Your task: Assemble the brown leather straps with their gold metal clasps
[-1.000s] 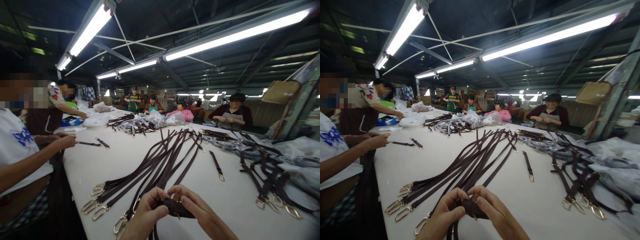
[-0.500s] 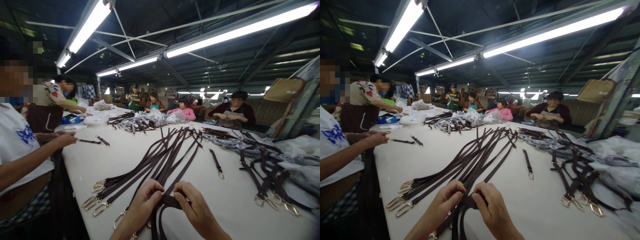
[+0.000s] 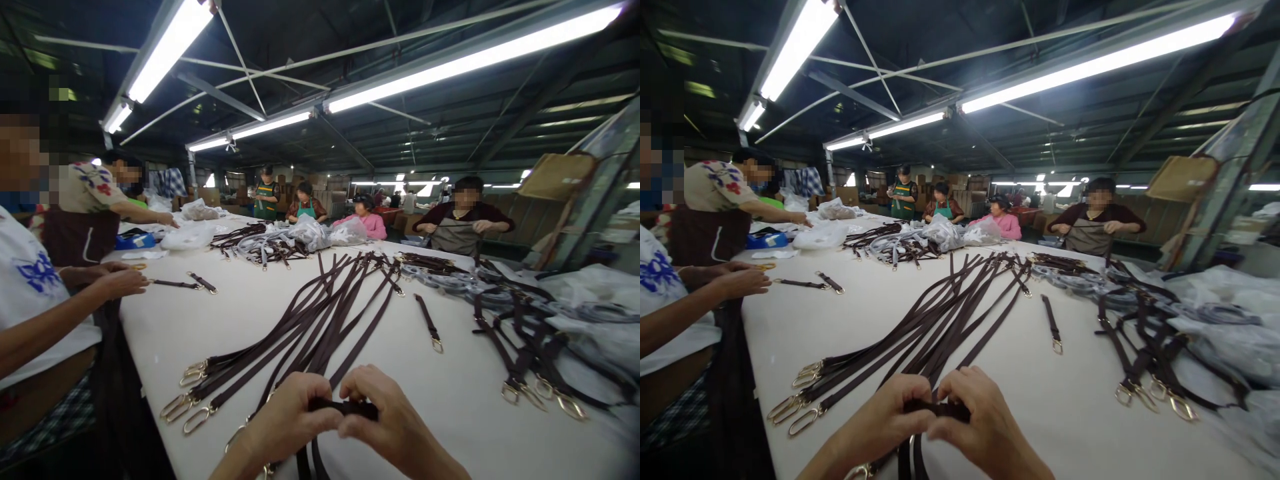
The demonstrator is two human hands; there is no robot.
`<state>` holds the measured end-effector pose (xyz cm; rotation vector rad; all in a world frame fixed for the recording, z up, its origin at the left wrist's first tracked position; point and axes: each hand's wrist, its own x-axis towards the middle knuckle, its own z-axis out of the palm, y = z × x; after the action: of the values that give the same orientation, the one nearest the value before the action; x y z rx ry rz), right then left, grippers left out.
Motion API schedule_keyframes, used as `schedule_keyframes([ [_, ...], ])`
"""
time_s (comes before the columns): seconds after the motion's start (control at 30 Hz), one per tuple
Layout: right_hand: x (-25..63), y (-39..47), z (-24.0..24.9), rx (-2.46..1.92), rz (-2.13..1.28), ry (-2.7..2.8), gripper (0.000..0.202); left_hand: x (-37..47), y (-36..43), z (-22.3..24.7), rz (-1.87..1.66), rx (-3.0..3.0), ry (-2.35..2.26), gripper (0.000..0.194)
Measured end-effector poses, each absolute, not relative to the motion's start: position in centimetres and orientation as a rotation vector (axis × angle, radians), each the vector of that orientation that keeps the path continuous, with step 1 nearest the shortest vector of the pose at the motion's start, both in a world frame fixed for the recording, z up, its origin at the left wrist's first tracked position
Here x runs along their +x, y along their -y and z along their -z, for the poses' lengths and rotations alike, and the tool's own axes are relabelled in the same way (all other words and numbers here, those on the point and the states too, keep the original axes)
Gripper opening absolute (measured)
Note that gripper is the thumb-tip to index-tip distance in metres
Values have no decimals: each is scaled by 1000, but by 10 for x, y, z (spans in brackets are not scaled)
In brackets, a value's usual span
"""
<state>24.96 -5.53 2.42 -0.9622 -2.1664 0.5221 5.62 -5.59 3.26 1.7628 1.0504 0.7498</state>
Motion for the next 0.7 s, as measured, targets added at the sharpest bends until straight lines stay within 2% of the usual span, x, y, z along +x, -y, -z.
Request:
schedule_keyframes([
  [0.07, 248, 59, -30, -901, -479, 2253, 35, 58, 56, -31, -728, 1619, -938, 20],
  [0.2, 249, 65, -42, -788, -327, 2300, 13, 61, 59, -31, -770, 1399, -894, 24],
  [0.43, 263, 62, -54, -796, -290, 2228, 12, 34, 56, -28, -847, 1246, -899, 44],
  [0.57, 263, 65, -58, -1043, -654, 2129, 10, 24, 54, -11, -884, 1213, -885, 46],
  [0.7, 268, 70, -54, -1277, -1103, 2027, 15, 4, 65, 4, -756, 1154, -864, 49],
])
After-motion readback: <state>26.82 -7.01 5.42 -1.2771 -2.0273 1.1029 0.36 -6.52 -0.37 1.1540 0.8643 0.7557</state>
